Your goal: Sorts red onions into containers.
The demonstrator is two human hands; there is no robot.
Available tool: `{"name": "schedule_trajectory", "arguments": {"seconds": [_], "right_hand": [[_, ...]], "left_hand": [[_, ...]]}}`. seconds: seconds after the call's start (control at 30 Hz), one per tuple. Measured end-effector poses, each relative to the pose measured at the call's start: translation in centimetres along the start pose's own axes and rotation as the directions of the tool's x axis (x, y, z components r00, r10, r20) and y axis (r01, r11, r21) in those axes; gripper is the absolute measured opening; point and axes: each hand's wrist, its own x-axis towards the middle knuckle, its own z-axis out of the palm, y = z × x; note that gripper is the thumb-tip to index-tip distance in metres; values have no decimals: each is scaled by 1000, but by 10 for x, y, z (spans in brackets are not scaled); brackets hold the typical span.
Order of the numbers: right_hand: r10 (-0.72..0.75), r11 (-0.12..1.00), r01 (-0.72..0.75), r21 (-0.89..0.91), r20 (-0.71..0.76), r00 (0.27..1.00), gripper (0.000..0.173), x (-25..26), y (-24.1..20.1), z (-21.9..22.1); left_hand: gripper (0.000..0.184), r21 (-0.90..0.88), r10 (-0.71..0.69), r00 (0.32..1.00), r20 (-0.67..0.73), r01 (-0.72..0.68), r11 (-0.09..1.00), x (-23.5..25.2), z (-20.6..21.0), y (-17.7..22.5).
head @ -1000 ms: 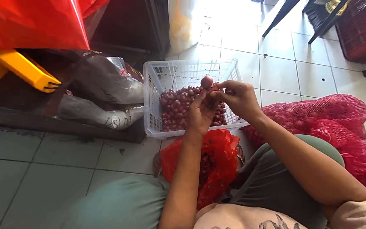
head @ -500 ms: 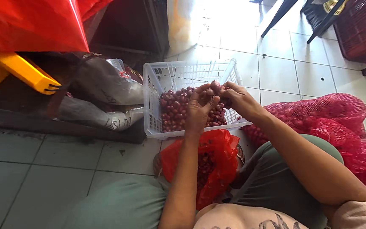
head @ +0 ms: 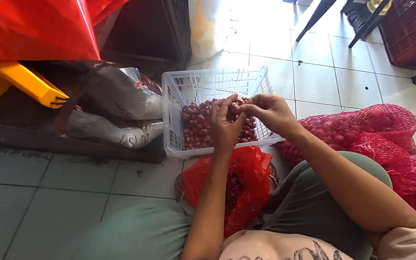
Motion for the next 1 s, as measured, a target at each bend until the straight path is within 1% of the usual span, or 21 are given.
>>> {"name": "schedule_trajectory", "arguments": {"seconds": [0.03,0.07,0.13,0.17,0.2,0.27,0.37,0.4,0.47,0.53,0.6,0.67,0.7,0.73,0.8,0.83,0.87,0.9,0.93,0.97,1.0], "right_hand": [[-76,993,75,-87,-19,997,18,-1,3,2],[-122,980,116,-159,-28,992,20,-2,4,2],[-138,957,133,-258,-2,990,20,-3,1,-1],[-122,955,123,-270,23,992,20,-2,-1,-3],[-93,963,102,-250,47,995,21,-2,-3,-5],[-10,993,19,-119,78,997,20,-2,-5,-6],[75,989,-87,119,106,992,20,-4,-10,-6],[82,982,-96,162,92,992,20,-4,-10,-6],[72,979,-76,190,31,997,20,0,-8,-12],[60,969,-60,240,7,998,20,4,-8,-21],[57,936,-72,346,52,997,21,3,-11,-28],[44,913,-117,391,190,981,24,0,-13,-34],[30,923,-140,360,294,955,24,-4,-14,-38],[19,946,-154,284,426,904,23,-8,-15,-41],[72,988,-147,55,672,737,20,-25,-15,-33],[139,989,-133,-69,749,647,21,-36,-13,-18],[225,974,-114,-194,800,557,23,-48,-10,0],[321,946,-115,-304,817,479,28,-59,-9,22],[375,924,-105,-369,815,441,31,-70,-3,45],[397,912,-81,-403,811,430,35,-81,8,66],[421,898,-57,-437,813,403,42,-89,18,82]], "left_hand": [[43,22,38,999,2,-38,999,-1,1,0],[44,38,71,997,7,-72,997,-1,1,-1],[46,64,93,995,29,-95,993,-2,1,-2],[47,68,89,995,46,-92,993,-2,0,-2],[49,62,74,995,74,-78,995,-2,-1,-1],[51,-2,32,988,150,-32,999,-1,-6,1],[45,-195,9,974,226,36,980,0,-10,2],[43,-233,15,971,240,43,971,0,-11,1],[42,-274,16,963,268,60,960,0,-13,1],[44,-323,-17,953,302,119,939,0,-14,3],[44,-404,-42,943,330,181,897,0,-15,4],[40,-463,-57,942,331,215,860,0,-16,2],[39,-473,-70,942,329,229,851,1,-17,2],[38,-472,-95,941,324,247,846,1,-19,2],[36,-438,-189,931,311,317,841,3,-22,4],[35,-424,-237,922,305,355,833,4,-24,4],[33,-423,-279,912,301,390,818,4,-25,4],[31,-430,-322,900,293,425,797,5,-26,4],[28,-439,-360,889,284,454,775,6,-26,3],[26,-445,-396,878,269,478,757,6,-26,3],[24,-447,-428,869,248,494,745,6,-25,2]]}}
